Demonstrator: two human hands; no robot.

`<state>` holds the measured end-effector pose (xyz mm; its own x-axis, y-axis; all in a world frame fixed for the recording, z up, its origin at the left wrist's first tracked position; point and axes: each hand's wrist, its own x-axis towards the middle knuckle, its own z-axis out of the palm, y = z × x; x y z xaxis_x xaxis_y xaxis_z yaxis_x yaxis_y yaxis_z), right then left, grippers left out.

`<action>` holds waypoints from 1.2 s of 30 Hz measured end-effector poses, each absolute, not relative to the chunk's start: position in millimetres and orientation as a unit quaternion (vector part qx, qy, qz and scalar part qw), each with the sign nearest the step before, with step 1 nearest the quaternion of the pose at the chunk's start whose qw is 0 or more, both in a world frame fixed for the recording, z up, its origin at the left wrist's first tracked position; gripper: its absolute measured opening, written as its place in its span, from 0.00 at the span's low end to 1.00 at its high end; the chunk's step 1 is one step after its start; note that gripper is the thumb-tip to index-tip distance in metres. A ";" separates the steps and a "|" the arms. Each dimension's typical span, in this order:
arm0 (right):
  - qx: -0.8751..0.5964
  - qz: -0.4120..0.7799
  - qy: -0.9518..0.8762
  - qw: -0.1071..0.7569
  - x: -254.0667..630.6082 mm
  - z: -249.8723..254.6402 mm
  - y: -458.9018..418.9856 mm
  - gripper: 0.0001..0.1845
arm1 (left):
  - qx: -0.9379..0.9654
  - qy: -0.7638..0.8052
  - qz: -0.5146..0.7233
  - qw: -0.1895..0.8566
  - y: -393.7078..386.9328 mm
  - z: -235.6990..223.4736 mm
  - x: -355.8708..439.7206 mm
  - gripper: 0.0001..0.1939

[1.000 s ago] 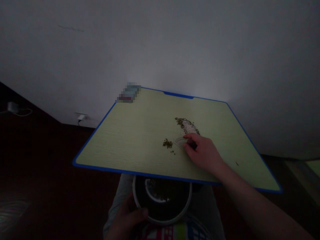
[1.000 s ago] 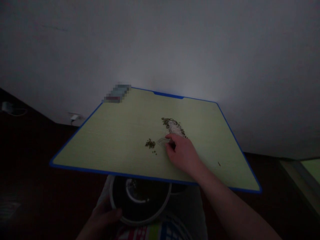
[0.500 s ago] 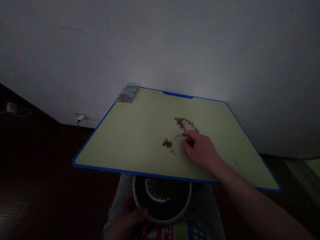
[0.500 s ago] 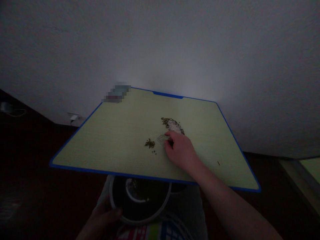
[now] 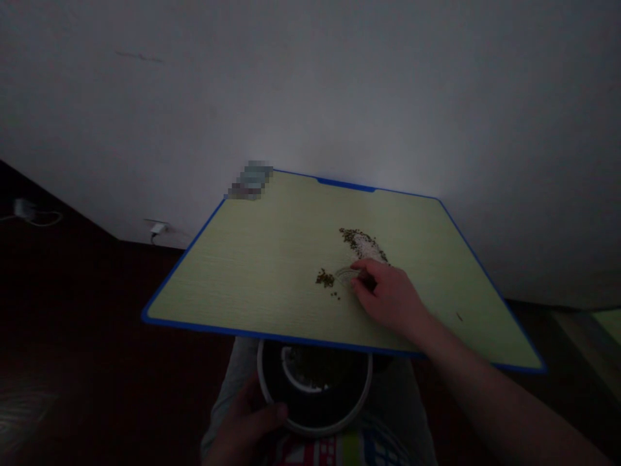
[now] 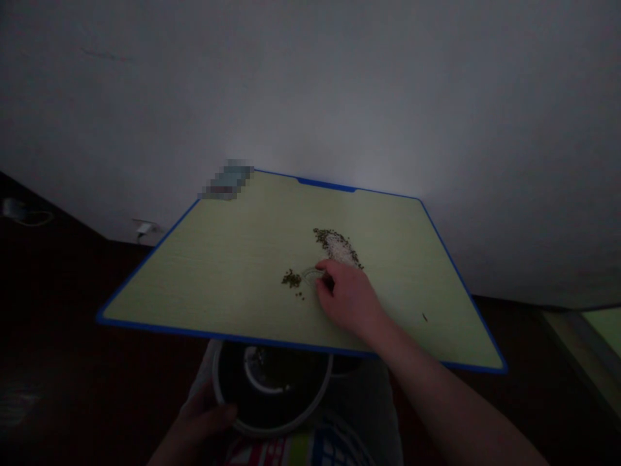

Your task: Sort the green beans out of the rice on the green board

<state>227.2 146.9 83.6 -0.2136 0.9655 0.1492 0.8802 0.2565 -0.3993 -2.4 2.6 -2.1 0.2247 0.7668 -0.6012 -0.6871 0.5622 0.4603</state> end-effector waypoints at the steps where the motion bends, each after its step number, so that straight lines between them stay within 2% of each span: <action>1: -0.598 0.112 -0.771 0.188 227.0 83.1 147.6 0.13 | 0.046 0.412 0.464 0.783 2.6 -1.8 -2.2 0.43; 12: -0.606 0.131 -0.761 0.190 230.0 84.2 142.7 0.13 | 0.048 0.420 0.463 0.779 0.5 -9.8 -3.6 0.41; 19: -0.607 0.111 -0.761 0.199 227.5 81.2 150.8 0.14 | 0.046 0.415 0.465 0.780 0.7 -8.2 -2.8 0.50; 26: -0.632 0.093 -0.739 0.213 230.7 81.0 152.6 0.14 | 0.045 0.401 0.467 0.787 0.7 -8.8 -4.0 0.47; 36: -0.654 0.076 -0.728 0.193 233.1 81.6 161.7 0.15 | 0.056 0.420 0.465 0.778 0.2 -10.4 -5.2 0.49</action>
<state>233.1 161.7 81.6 -0.0703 0.9808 0.1821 0.9219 0.1336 -0.3637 -5.2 0.2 -10.4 0.2164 0.7698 -0.6005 -0.6756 0.5621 0.4771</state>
